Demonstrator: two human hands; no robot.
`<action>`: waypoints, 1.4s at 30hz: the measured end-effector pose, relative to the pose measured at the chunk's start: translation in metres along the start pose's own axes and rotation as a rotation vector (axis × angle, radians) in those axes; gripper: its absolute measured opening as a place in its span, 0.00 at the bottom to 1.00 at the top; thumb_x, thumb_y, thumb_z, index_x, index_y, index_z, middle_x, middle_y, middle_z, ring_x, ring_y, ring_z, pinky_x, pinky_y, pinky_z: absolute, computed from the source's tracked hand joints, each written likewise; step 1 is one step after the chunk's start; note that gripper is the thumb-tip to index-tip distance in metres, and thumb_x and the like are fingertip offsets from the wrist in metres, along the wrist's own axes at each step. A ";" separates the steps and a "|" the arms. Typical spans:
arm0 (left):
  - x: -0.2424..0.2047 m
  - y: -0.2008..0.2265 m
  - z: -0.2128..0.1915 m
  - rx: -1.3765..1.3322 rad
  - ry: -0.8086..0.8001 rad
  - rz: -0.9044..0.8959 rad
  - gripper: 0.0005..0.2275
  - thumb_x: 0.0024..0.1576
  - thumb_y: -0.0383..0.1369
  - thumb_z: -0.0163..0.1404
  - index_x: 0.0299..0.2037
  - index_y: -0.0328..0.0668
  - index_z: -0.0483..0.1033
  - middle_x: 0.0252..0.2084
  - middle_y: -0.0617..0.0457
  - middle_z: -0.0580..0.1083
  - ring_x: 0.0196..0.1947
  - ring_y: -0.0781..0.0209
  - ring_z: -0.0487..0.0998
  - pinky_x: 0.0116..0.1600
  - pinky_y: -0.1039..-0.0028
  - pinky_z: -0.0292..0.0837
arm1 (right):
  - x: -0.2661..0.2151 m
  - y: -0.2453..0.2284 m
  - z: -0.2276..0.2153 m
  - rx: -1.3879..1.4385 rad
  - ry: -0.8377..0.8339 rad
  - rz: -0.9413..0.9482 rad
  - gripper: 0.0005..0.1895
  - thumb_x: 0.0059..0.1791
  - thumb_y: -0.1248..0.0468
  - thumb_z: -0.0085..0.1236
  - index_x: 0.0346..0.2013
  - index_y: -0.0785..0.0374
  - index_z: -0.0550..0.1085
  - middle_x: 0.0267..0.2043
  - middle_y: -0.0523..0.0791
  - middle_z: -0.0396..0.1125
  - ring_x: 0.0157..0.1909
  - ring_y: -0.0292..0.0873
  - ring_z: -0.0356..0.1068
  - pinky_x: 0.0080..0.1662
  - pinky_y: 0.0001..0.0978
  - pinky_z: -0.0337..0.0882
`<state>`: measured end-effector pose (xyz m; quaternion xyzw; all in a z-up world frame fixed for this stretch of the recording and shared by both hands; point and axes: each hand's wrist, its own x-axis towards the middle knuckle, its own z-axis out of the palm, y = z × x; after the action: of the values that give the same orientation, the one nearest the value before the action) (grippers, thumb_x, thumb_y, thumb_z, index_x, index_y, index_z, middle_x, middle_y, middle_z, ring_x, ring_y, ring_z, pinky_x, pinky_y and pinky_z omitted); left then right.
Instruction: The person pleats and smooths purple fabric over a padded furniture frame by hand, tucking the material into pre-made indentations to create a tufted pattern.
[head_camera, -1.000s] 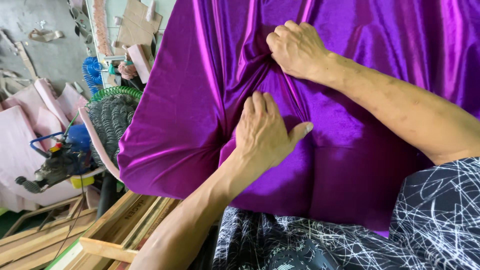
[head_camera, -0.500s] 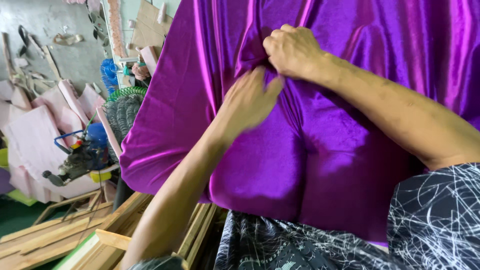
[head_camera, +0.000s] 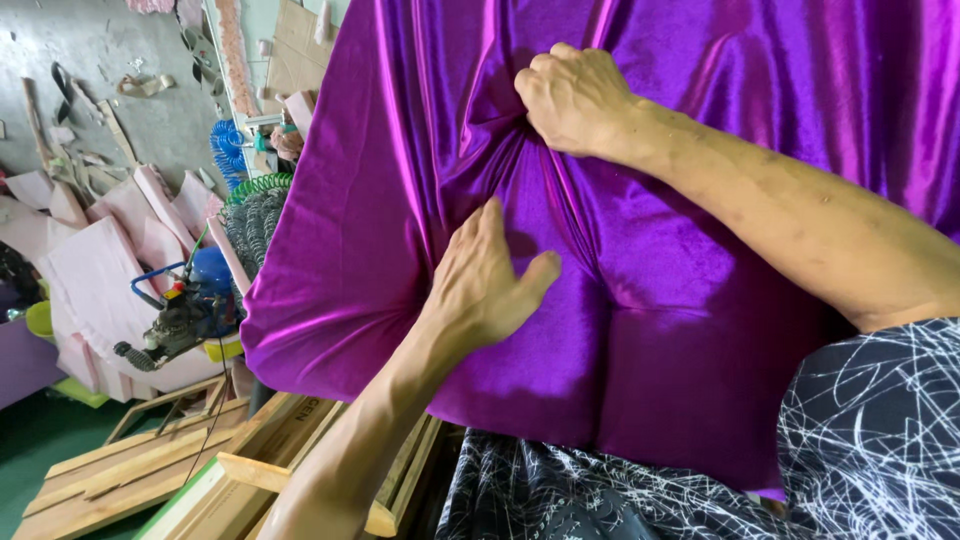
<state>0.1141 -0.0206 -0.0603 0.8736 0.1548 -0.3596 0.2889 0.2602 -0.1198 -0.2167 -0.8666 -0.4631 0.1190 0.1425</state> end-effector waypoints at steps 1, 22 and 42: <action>0.005 0.004 0.000 -0.014 0.020 0.027 0.37 0.48 0.48 0.40 0.60 0.21 0.48 0.60 0.30 0.56 0.61 0.39 0.56 0.63 0.59 0.48 | 0.000 0.001 -0.001 0.014 0.000 -0.009 0.12 0.46 0.70 0.40 0.17 0.61 0.61 0.17 0.43 0.57 0.22 0.41 0.58 0.19 0.34 0.63; -0.023 -0.023 -0.009 0.257 0.280 0.101 0.16 0.50 0.39 0.40 0.41 0.36 0.72 0.57 0.31 0.56 0.60 0.36 0.51 0.61 0.44 0.44 | 0.001 -0.002 -0.006 0.036 -0.049 0.014 0.12 0.45 0.73 0.34 0.18 0.61 0.60 0.17 0.42 0.56 0.23 0.41 0.58 0.21 0.34 0.64; -0.057 0.041 0.034 0.416 0.594 0.228 0.20 0.55 0.39 0.45 0.51 0.30 0.67 0.46 0.38 0.69 0.46 0.44 0.70 0.58 0.51 0.58 | -0.015 -0.022 -0.048 -0.388 0.409 -0.242 0.08 0.43 0.71 0.50 0.22 0.54 0.67 0.25 0.39 0.62 0.27 0.37 0.61 0.31 0.28 0.62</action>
<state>0.0756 -0.0770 -0.0227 0.9914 0.0570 -0.0800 0.0860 0.2519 -0.1272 -0.1631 -0.8221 -0.5389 -0.1663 0.0777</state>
